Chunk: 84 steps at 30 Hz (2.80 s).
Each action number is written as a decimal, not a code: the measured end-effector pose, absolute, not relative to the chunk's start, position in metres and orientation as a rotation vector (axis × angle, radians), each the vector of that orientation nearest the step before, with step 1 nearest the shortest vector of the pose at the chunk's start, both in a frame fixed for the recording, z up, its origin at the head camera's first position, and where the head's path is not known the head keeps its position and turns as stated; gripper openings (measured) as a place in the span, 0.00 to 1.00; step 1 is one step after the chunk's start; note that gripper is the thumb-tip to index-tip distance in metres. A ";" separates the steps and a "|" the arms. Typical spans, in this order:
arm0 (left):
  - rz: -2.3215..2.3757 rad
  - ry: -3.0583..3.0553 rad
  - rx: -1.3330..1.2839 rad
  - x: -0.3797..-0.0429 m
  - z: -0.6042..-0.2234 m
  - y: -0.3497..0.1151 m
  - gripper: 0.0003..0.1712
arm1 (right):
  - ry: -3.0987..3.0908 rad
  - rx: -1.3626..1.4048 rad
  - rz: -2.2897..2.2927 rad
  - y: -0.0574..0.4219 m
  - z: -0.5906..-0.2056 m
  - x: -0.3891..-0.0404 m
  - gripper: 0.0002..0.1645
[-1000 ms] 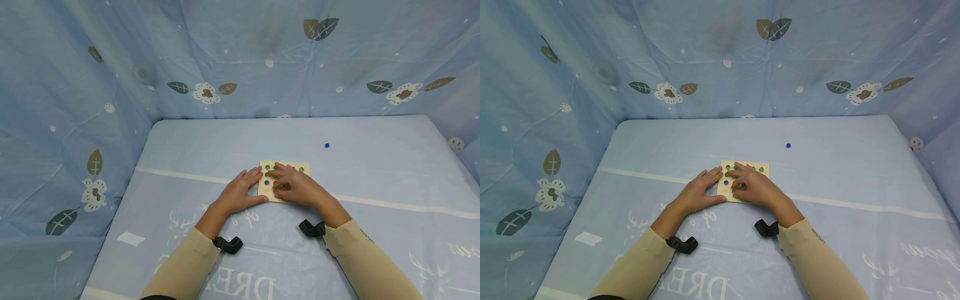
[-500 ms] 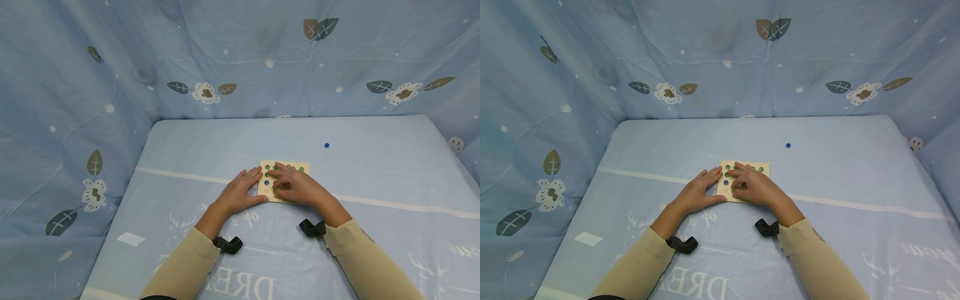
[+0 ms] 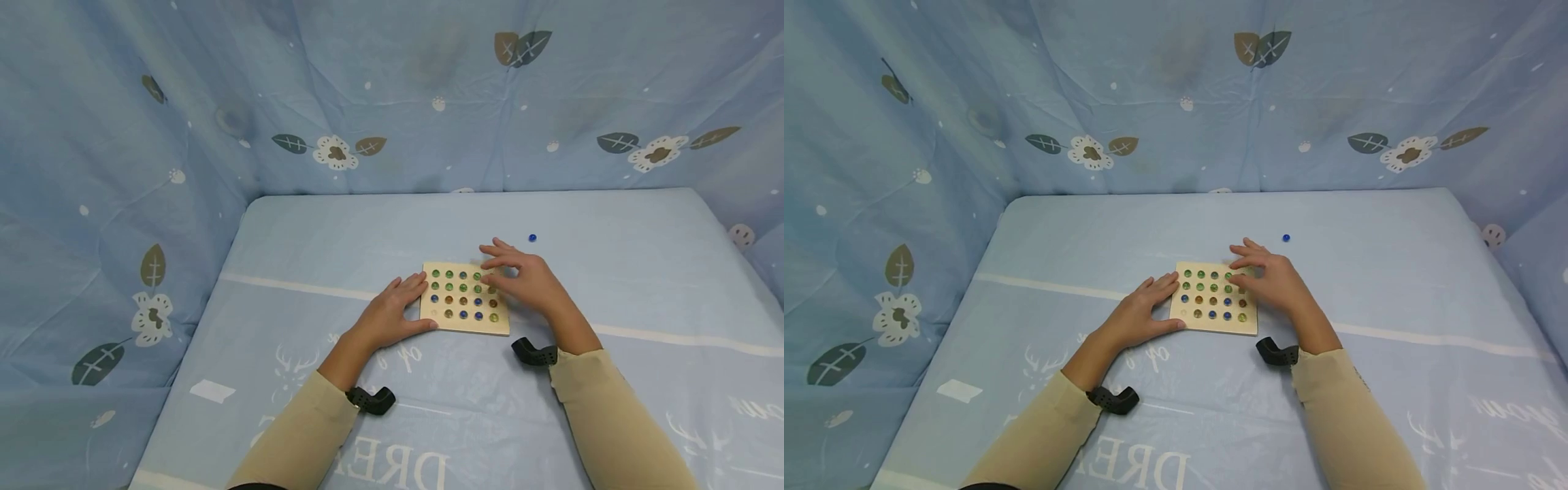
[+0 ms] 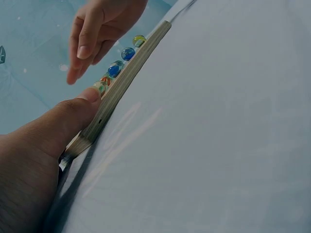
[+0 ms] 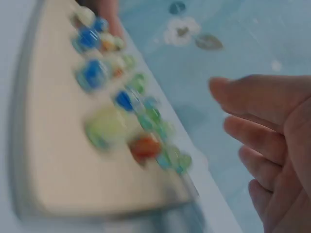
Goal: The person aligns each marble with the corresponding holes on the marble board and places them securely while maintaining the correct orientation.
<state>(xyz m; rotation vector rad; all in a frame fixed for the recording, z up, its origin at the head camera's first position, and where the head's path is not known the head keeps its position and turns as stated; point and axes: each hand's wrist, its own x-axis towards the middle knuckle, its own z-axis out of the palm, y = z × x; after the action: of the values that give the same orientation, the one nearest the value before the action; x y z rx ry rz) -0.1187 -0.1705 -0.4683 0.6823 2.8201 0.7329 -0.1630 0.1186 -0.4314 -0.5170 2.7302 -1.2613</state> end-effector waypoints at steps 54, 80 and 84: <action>0.726 2.828 0.679 -0.115 -0.468 -0.169 0.52 | 2.872 0.047 -0.579 0.144 -0.453 -0.207 0.40; 0.741 2.824 0.681 -0.114 -0.471 -0.170 0.52 | 2.989 0.142 -1.023 0.167 -0.461 -0.185 0.24; 0.740 2.826 0.682 -0.115 -0.470 -0.170 0.52 | 2.990 0.217 -1.166 0.171 -0.461 -0.182 0.24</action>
<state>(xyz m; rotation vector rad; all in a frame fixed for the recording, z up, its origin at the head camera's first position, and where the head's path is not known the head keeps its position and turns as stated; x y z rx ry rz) -0.1148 -0.1698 -0.4702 0.6819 2.8256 0.7399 -0.1824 0.1714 -0.4606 0.2167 2.9899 -1.1665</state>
